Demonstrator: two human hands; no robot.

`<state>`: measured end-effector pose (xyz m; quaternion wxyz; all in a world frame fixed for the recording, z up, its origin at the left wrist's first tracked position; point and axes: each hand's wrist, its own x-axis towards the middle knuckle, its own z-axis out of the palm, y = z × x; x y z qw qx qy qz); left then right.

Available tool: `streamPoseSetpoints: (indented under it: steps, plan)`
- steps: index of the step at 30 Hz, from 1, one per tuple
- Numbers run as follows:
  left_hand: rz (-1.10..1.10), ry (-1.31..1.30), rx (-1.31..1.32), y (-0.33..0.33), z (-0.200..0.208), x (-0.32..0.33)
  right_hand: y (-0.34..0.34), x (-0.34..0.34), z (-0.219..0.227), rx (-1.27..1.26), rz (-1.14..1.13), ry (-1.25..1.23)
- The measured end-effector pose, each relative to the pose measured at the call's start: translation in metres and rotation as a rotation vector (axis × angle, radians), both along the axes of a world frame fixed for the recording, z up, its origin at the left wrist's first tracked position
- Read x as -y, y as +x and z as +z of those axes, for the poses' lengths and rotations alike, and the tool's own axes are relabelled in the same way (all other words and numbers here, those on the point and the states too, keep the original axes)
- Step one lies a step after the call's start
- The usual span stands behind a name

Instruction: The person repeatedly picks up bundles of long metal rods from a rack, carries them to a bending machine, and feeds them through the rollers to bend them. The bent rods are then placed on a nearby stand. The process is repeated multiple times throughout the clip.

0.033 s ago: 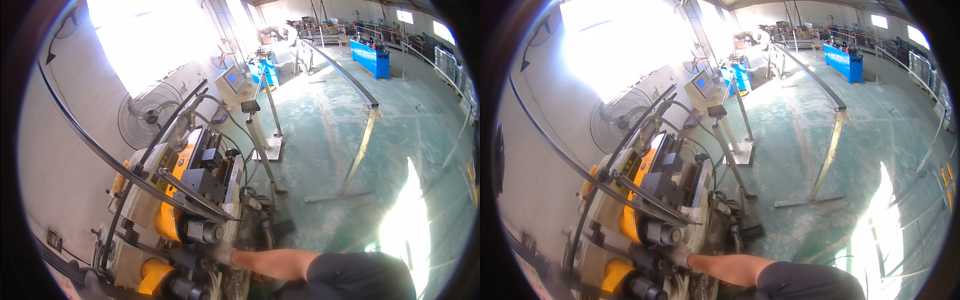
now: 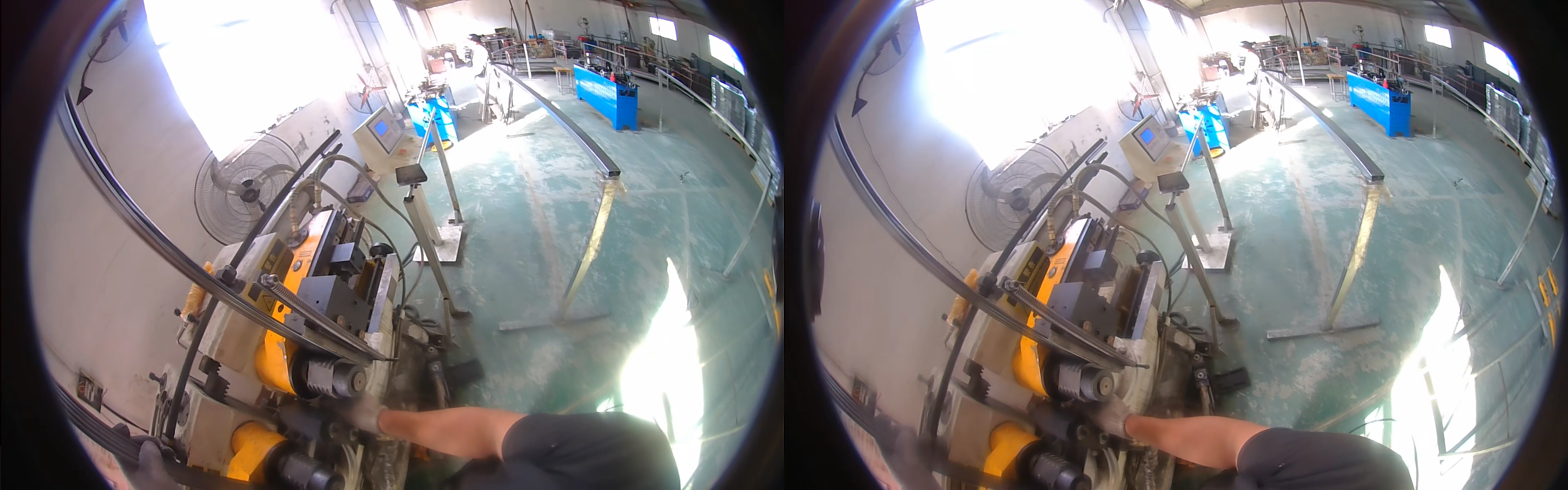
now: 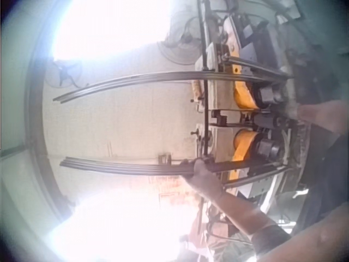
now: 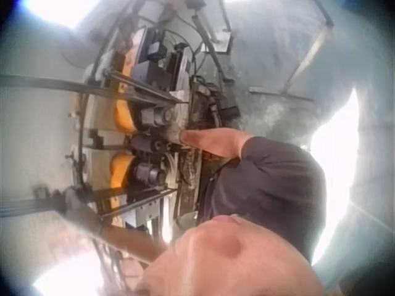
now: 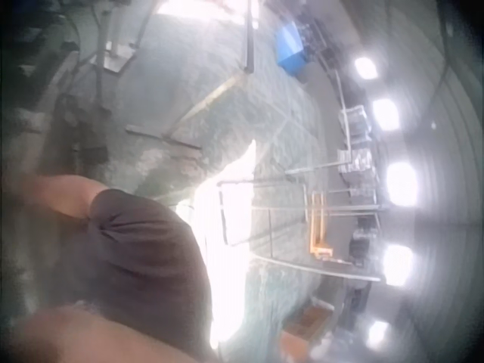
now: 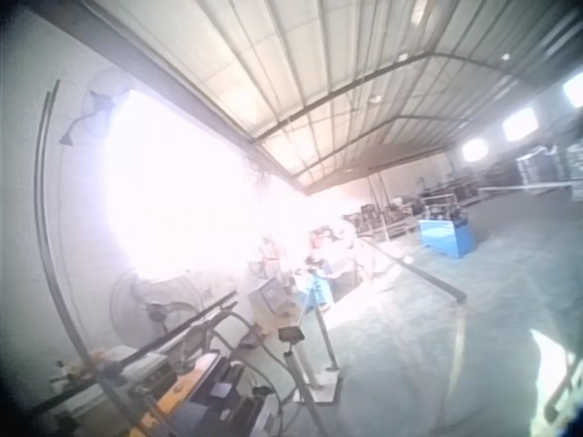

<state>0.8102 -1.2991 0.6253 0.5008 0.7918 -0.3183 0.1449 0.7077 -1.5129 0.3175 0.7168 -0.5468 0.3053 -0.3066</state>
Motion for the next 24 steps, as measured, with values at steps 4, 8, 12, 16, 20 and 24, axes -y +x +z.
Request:
streamPoseSetpoints:
  steps: [4, 8, 12, 16, 20, 24]
  plan:
    - [-0.016, 0.013, 0.025, 0.003, 0.000, 0.000, -0.001, -0.001, 0.001, 0.048, 0.024, 0.050]
    - [-0.013, 0.017, 0.061, 0.006, -0.001, 0.000, 0.002, -0.002, 0.001, 0.050, -0.021, 0.054]
    - [0.042, 0.087, 0.134, 0.004, 0.001, -0.002, 0.003, -0.002, 0.000, 0.052, -0.023, 0.108]
    - [0.038, 0.084, 0.076, 0.006, 0.000, -0.003, 0.002, -0.002, 0.001, 0.051, 0.019, 0.175]
    - [-0.013, -0.032, 0.131, 0.026, -0.010, 0.005, 0.007, 0.000, -0.003, 0.027, 0.034, 0.134]
    - [-0.087, -0.187, 0.087, 0.055, -0.015, 0.009, 0.022, -0.001, -0.019, -0.011, -0.097, 0.075]
